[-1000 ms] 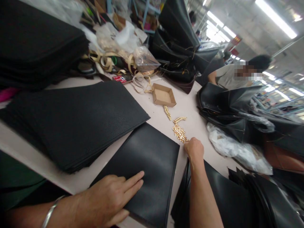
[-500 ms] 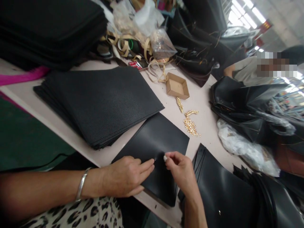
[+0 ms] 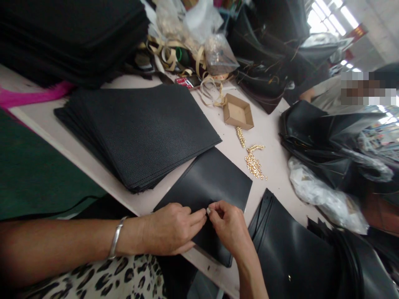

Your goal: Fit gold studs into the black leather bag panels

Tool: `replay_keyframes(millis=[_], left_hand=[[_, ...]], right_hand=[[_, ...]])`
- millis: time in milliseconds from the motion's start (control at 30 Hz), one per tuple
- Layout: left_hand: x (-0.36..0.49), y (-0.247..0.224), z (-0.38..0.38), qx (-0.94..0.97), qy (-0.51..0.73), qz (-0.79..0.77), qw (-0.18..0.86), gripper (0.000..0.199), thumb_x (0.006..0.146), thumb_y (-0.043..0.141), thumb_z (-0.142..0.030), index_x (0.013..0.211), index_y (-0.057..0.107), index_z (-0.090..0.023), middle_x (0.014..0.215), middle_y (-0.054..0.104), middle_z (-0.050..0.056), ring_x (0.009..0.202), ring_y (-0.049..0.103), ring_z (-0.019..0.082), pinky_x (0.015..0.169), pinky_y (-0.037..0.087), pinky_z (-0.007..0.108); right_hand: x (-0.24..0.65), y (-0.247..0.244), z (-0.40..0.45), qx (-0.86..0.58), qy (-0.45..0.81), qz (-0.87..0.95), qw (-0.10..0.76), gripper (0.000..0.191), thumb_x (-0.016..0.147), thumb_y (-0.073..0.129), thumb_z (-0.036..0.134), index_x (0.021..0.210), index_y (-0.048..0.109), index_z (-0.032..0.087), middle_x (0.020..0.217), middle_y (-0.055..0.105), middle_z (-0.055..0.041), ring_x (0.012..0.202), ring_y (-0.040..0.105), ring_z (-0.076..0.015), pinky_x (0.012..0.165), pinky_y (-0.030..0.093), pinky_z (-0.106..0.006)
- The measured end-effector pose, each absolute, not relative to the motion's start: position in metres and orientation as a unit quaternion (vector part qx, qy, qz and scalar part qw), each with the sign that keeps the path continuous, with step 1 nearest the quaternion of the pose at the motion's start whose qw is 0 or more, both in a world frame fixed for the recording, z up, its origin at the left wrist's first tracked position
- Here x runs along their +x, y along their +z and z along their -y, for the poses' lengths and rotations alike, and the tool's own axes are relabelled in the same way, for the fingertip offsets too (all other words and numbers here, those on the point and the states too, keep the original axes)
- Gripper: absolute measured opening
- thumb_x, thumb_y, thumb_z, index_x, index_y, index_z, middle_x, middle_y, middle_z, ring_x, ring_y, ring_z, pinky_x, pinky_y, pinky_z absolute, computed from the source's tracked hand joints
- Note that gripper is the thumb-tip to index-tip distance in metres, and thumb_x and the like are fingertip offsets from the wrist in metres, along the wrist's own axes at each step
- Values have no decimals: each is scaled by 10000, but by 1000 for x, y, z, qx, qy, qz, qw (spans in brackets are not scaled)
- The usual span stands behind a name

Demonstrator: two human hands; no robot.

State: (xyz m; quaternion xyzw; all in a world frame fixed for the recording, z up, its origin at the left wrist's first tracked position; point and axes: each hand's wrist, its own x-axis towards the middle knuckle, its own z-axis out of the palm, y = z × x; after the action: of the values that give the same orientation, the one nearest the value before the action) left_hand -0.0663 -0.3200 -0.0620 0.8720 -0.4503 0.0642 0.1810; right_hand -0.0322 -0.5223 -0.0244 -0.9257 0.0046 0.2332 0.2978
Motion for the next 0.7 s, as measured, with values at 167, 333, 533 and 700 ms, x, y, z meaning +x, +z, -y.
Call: replay_keyframes(millis=[167,333,533,700], left_hand=[[-66,-61,320,875,68,443,184,481,893,605,-467,1204,618,-99,1177,661,92,654,600,201,449,461,365],[-65,-59,319,874,54,445,188,425,914,566,-416,1195,620,-103,1161,656,84,656,593,200,457,480,363],[-64,-60,318,867,39,457,195,345,937,479,-277,1199,611,-97,1187,647,103,665,603,205,453,481,362],[-63,-62,318,864,31,461,202,318,921,519,-216,1211,594,-109,1148,654,97,684,617,211,480,491,368]], right_hand=[[-19,-23,522,-895,310,-33,319,242,839,599,386,831,704,167,652,675,-19,573,630,-157,555,495,-261],[-7,-17,518,-907,334,-25,256,126,813,597,263,793,699,192,634,700,-15,562,651,-160,515,473,-247],[2,-16,511,-918,319,-19,234,66,776,620,182,726,646,216,534,659,12,487,622,-151,470,429,-235],[-5,-22,516,-904,299,-33,305,66,763,669,185,827,663,200,583,664,14,502,628,-139,467,429,-220]])
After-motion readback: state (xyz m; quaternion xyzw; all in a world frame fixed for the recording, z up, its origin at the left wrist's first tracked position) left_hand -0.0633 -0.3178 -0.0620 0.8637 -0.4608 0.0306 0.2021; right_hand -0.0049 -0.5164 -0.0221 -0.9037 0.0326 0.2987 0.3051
